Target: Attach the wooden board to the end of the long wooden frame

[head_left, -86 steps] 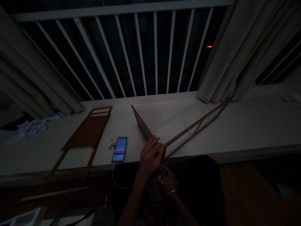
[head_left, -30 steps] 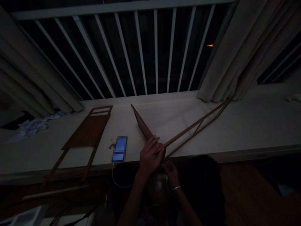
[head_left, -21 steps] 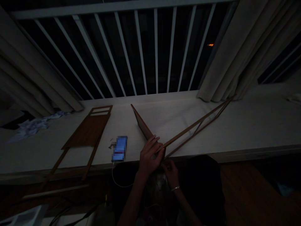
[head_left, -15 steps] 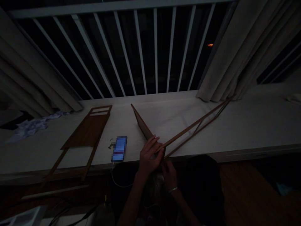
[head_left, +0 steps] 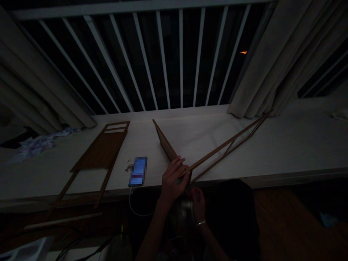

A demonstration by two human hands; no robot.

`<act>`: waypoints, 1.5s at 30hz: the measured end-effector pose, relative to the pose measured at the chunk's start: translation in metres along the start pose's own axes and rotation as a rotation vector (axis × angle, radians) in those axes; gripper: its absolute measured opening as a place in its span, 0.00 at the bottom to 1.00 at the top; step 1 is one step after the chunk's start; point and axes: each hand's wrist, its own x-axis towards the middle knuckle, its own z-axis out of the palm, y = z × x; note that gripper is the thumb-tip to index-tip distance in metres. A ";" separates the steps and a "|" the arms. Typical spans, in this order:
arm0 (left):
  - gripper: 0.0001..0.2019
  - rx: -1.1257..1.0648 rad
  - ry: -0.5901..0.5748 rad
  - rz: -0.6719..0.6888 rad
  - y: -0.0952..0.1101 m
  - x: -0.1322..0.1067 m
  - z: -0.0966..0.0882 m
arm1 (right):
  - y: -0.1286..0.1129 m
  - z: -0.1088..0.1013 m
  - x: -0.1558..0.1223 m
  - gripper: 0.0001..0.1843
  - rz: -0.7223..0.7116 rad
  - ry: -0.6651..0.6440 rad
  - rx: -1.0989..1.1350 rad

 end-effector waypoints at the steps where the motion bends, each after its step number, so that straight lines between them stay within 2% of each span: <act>1: 0.09 -0.002 0.001 -0.001 0.000 0.000 0.000 | 0.004 0.000 0.002 0.19 0.036 0.021 0.043; 8: 0.09 -0.009 0.003 -0.012 0.001 0.001 0.000 | 0.021 0.002 0.011 0.23 0.195 0.070 0.276; 12: 0.08 -0.001 0.004 -0.011 0.002 0.001 0.000 | 0.021 0.005 0.005 0.17 0.416 0.007 0.310; 16: 0.08 -0.007 0.003 -0.009 0.001 0.001 0.000 | 0.013 0.010 0.000 0.17 0.656 -0.084 0.374; 24: 0.09 -0.005 0.002 -0.017 0.000 0.000 0.001 | 0.001 0.010 0.009 0.11 0.791 -0.065 0.553; 29: 0.10 -0.009 0.010 -0.005 -0.001 0.000 0.001 | -0.007 0.009 0.006 0.11 0.827 -0.164 0.618; 35: 0.09 -0.007 0.004 -0.004 -0.001 0.000 0.001 | -0.011 0.011 0.003 0.09 0.739 -0.182 0.469; 37: 0.10 -0.002 0.002 -0.005 -0.001 0.000 0.000 | -0.007 0.011 0.002 0.12 0.612 -0.170 0.336; 41: 0.09 0.005 -0.005 -0.006 0.000 0.000 -0.001 | 0.003 0.009 -0.001 0.17 0.256 -0.185 -0.005; 45: 0.09 0.006 -0.005 -0.003 0.000 0.001 -0.001 | 0.002 0.005 -0.005 0.16 0.046 -0.158 -0.220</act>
